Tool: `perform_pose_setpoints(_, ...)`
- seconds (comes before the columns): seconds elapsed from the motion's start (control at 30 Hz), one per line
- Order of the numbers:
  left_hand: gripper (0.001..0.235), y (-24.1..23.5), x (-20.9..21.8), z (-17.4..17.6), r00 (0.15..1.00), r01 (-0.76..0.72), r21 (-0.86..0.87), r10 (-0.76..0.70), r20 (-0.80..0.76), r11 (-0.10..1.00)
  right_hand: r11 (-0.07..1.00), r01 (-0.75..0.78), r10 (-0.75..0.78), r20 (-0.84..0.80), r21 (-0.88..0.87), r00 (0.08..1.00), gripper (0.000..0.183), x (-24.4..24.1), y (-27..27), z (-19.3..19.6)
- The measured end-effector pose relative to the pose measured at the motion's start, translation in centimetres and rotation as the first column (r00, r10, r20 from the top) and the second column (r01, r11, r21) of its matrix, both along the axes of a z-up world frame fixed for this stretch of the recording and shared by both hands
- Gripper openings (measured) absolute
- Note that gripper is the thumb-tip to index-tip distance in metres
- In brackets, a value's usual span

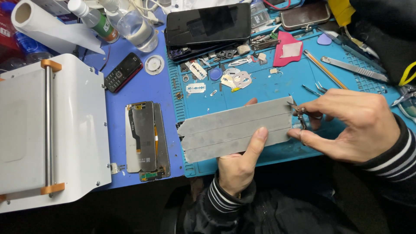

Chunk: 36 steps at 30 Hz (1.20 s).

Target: Trimming and preparing adhesive tape for mobile phone screen repair using scissors.

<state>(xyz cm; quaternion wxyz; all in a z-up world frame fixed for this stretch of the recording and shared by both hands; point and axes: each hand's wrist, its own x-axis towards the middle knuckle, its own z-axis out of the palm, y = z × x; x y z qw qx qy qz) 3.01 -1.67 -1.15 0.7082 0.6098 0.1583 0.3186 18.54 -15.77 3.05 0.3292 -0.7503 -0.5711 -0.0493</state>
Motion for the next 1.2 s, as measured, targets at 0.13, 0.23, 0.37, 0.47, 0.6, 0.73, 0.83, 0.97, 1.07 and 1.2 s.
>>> perform_pose_setpoints(0.13,0.047,0.0,-0.1,0.3,1.000,-0.001,0.004,0.001,-0.008,1.000,1.000,0.002,-0.002,0.013,-0.006,1.000,0.037,0.3,-0.1,0.0)
perform_pose_setpoints(0.23,0.048,0.1,-0.1,0.4,1.000,0.017,-0.018,-0.017,-0.010,1.000,1.000,-0.004,0.005,0.056,-0.012,0.998,0.043,0.6,-0.2,0.0)
perform_pose_setpoints(0.37,0.045,0.2,-0.1,0.5,0.999,0.035,-0.021,-0.035,-0.008,0.999,0.998,-0.014,0.019,0.089,-0.060,0.996,0.042,1.2,-0.5,0.6)
perform_pose_setpoints(0.47,0.043,0.2,0.0,0.5,0.999,0.037,0.001,-0.037,0.001,0.999,0.996,-0.008,0.021,0.149,-0.088,0.989,0.043,1.4,-0.8,0.7)
perform_pose_setpoints(0.6,0.043,0.3,0.0,0.7,0.999,0.046,0.008,-0.046,0.015,0.999,0.996,0.014,0.002,0.178,-0.088,0.984,0.042,1.3,-0.8,0.8)
perform_pose_setpoints(0.73,0.041,0.3,-0.1,0.9,1.000,0.030,0.047,-0.031,0.003,0.998,0.997,0.011,0.001,0.161,-0.077,0.987,0.040,1.4,-0.7,1.0)
perform_pose_setpoints(0.83,0.042,0.4,0.0,0.9,0.999,0.042,0.059,-0.043,0.007,0.997,0.996,-0.020,0.039,0.222,-0.086,0.974,0.038,1.8,-0.8,1.1)
perform_pose_setpoints(0.97,0.044,0.5,0.0,1.1,0.998,0.054,0.067,-0.052,-0.021,0.996,0.994,-0.027,0.055,0.264,-0.110,0.963,0.035,2.2,-1.0,1.0)
perform_pose_setpoints(1.07,0.045,0.5,-0.1,1.1,0.998,0.064,0.065,-0.062,-0.032,0.996,0.986,-0.062,0.099,0.247,-0.156,0.964,0.037,2.7,-1.3,1.0)
perform_pose_setpoints(1.2,0.047,0.5,-0.1,1.0,0.997,0.067,0.035,-0.066,-0.027,0.997,0.982,-0.097,0.134,0.234,-0.164,0.963,0.035,3.0,-1.4,0.9)
